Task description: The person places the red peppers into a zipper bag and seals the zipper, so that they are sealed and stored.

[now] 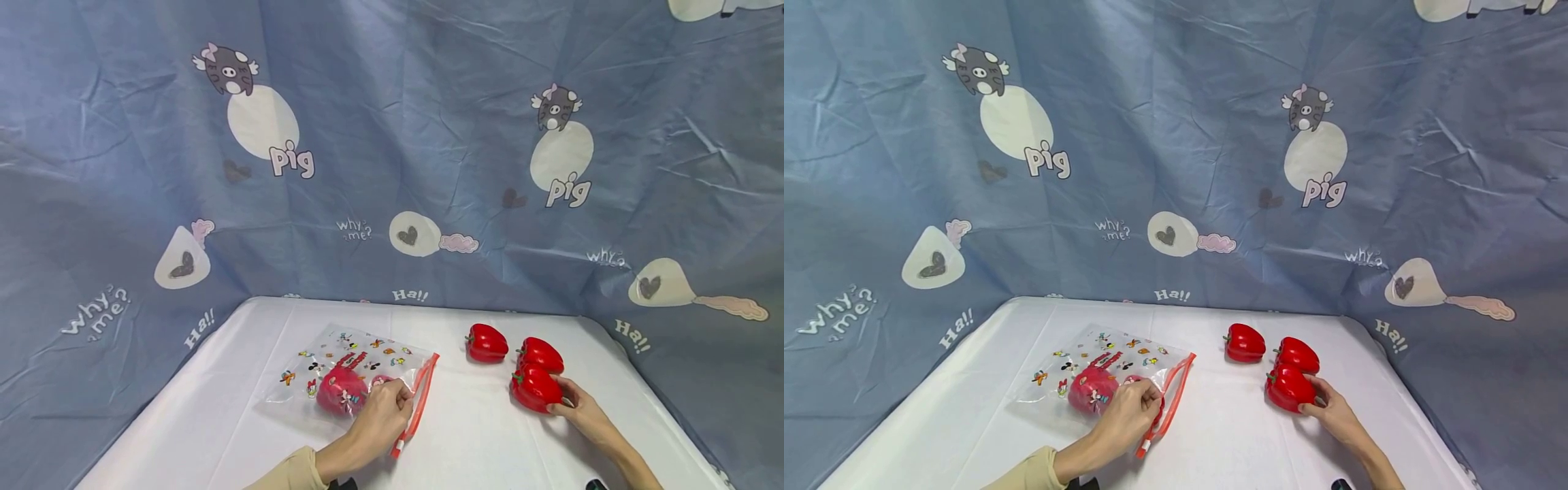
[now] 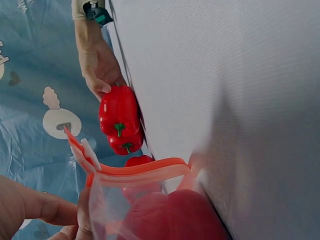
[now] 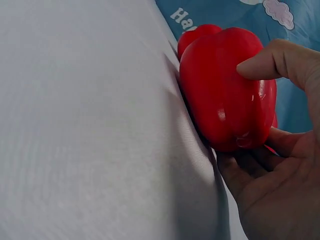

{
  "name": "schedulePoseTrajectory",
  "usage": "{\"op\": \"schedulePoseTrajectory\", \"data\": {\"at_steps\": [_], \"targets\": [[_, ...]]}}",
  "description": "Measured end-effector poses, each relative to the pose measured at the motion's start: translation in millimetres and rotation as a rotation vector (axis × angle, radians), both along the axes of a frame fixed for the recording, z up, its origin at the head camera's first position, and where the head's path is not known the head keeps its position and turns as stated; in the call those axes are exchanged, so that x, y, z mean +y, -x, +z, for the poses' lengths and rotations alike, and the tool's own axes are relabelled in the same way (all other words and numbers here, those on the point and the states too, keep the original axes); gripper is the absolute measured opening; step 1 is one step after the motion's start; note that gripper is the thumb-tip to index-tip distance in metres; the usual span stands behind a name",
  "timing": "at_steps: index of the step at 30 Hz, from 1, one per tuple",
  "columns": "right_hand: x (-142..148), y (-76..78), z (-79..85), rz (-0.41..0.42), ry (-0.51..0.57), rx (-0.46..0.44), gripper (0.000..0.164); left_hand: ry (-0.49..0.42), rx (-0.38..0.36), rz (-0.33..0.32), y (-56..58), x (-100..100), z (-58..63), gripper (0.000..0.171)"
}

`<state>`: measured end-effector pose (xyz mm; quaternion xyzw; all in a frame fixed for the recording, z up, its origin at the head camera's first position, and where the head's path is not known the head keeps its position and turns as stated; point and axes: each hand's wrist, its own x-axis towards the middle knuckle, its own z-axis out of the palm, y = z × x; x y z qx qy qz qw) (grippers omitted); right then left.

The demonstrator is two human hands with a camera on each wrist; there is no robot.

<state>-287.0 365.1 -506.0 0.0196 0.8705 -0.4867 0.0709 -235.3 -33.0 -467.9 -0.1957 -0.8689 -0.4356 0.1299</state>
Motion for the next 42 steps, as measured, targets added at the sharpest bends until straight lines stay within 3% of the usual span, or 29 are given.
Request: {"op": "schedulePoseTrajectory", "data": {"at_steps": [32, 42], "targets": [[-27.5, -6.7, 2.7, 0.026, -0.018, 0.01, 0.071, 0.007, 0.006, 0.017, -0.9, 0.7, 1.0, 0.008], [-38.2, -10.1, 3.6, 0.06, 0.019, 0.057, 0.068, -0.008, 0.005, 0.002, -0.1, 0.0, 1.2, 0.011]]}}
